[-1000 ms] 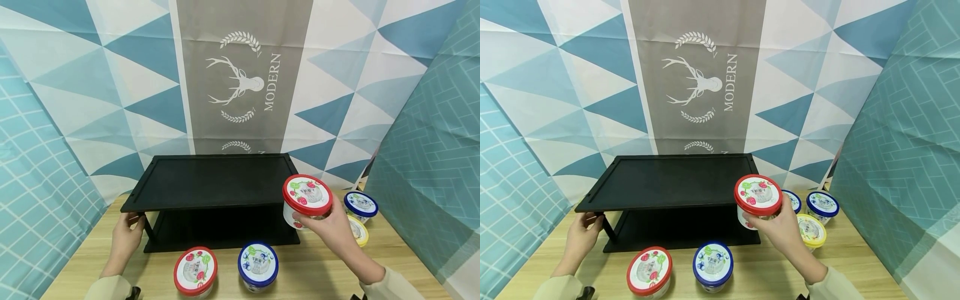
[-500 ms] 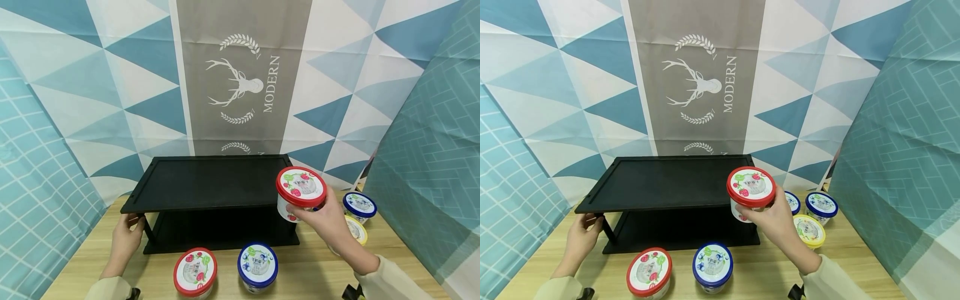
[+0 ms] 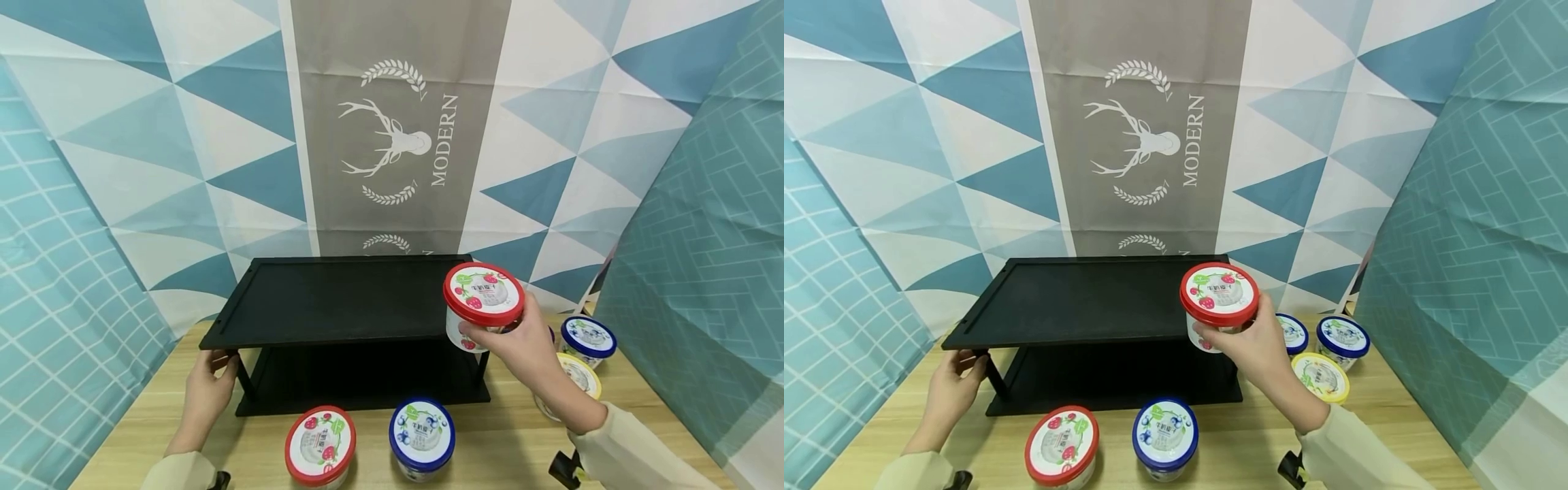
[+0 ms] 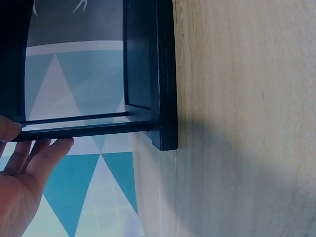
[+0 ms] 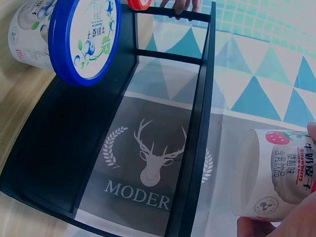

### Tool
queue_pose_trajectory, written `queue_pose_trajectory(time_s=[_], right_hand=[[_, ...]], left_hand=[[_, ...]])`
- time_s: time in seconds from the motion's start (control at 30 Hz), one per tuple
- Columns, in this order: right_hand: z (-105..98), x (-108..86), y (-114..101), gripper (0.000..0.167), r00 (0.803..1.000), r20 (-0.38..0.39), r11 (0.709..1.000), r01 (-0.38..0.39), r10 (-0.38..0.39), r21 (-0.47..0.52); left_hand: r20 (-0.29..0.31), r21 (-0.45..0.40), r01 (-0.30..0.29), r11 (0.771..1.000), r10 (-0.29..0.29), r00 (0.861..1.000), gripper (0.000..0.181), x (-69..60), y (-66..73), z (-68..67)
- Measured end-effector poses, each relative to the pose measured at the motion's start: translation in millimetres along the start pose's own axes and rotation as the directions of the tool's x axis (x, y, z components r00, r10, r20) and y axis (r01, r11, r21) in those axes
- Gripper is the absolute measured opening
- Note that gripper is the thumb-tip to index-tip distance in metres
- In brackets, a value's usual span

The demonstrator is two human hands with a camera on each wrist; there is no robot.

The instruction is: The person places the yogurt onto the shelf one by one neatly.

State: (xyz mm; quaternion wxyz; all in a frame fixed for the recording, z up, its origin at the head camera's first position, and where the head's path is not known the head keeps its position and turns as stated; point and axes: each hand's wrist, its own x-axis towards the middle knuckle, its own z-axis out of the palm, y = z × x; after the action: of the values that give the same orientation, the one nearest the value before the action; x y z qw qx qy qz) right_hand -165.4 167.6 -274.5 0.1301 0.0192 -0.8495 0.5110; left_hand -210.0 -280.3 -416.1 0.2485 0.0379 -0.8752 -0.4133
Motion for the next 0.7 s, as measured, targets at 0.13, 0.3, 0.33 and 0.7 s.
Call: queue_pose_trajectory(time_s=[0.13, 0.3, 0.33, 0.7], right_hand=[[0.4, 2.6, -0.8, 0.098, 1.0, -0.004, 1.0, -0.002, 0.001, -0.01], [1.3, 6.2, -2.6, 0.097, 1.0, -0.007, 1.0, 0.009, -0.009, -0.001], [1.7, 6.8, -3.1, 0.097, 1.0, -0.006, 1.0, 0.01, -0.01, 0.003], [7.5, 10.3, -9.4, 0.094, 1.0, 0.013, 0.999, 0.016, -0.016, 0.043]], left_hand=[[0.001, -0.002, 0.0, 1.0, 0.0, 1.0, 0.038, 0.5, 1.3, 0.0], [-0.003, -0.015, -0.003, 1.0, 0.003, 1.0, 0.037, 1.3, 2.6, -1.0], [-0.005, -0.015, -0.005, 1.0, 0.005, 1.0, 0.037, 1.4, 2.7, -1.2], [-0.019, -0.005, -0.014, 1.0, 0.014, 1.0, 0.037, 0.5, 0.3, 0.4]])
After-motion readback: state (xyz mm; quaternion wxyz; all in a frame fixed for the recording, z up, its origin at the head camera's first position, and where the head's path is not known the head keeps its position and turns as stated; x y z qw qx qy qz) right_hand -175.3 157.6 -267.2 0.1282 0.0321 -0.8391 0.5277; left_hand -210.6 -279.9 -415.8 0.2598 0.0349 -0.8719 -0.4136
